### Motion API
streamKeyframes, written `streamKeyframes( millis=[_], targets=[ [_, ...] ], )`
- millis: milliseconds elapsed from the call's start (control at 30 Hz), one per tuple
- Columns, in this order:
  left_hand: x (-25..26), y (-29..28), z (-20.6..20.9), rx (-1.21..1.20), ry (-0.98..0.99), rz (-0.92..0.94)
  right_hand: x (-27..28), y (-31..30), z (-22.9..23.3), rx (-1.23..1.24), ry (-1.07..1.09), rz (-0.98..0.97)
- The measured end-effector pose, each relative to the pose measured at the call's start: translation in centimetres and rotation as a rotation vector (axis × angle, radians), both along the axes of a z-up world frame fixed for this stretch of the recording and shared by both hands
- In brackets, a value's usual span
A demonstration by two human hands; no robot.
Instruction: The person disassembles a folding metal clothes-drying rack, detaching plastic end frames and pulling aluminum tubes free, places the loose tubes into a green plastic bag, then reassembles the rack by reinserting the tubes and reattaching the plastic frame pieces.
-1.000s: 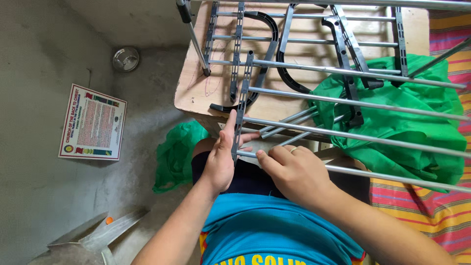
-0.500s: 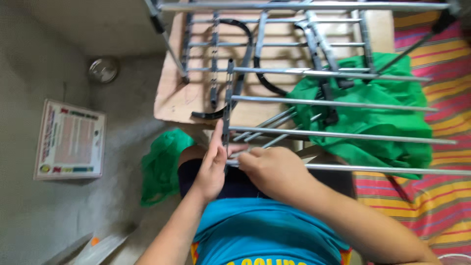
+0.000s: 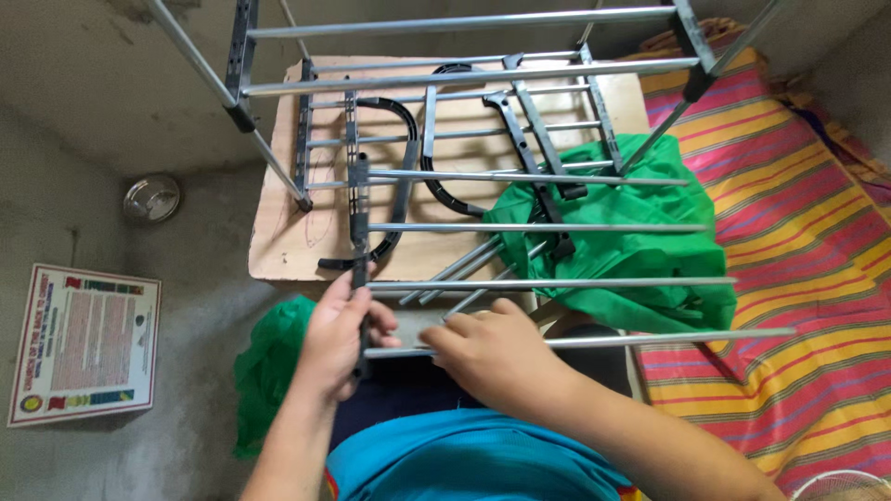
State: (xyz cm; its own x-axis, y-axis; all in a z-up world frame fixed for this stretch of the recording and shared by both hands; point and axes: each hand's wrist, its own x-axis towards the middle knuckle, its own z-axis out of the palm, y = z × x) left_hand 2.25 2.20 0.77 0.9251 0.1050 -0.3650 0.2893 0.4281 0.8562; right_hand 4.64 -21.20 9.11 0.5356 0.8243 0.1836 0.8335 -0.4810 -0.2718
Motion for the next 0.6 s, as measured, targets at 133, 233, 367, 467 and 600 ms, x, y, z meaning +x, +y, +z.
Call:
streamKeyframes(
  millis=[133, 233, 367, 467, 600],
  targets=[
    [-0.7, 2.2, 1.4, -0.019, -0.002, 0.037, 0.5, -3.8, 0.9, -0.032, 0.026, -0.115],
    [-1.4, 3.6, 2.1, -0.047, -0.007, 0.034, 0.3, -6.4, 1.7, -0.053, 0.061, -0.220],
    [-2.3, 4.1, 1.7, -0.082, -0.046, 0.033, -0.1, -8.7, 3.0, -0.044, 0.028, -0.258],
    [-2.6, 4.0, 1.0, -0.097, -0.058, 0.042, 0.4, -9.2, 4.1, -0.073, 0.085, -0.257],
    [-2.8, 4.3, 0.1, -0.094, -0.076, 0.038, 2.4, -8.9, 5.7, -0.005, 0.042, -0.219]
  ],
)
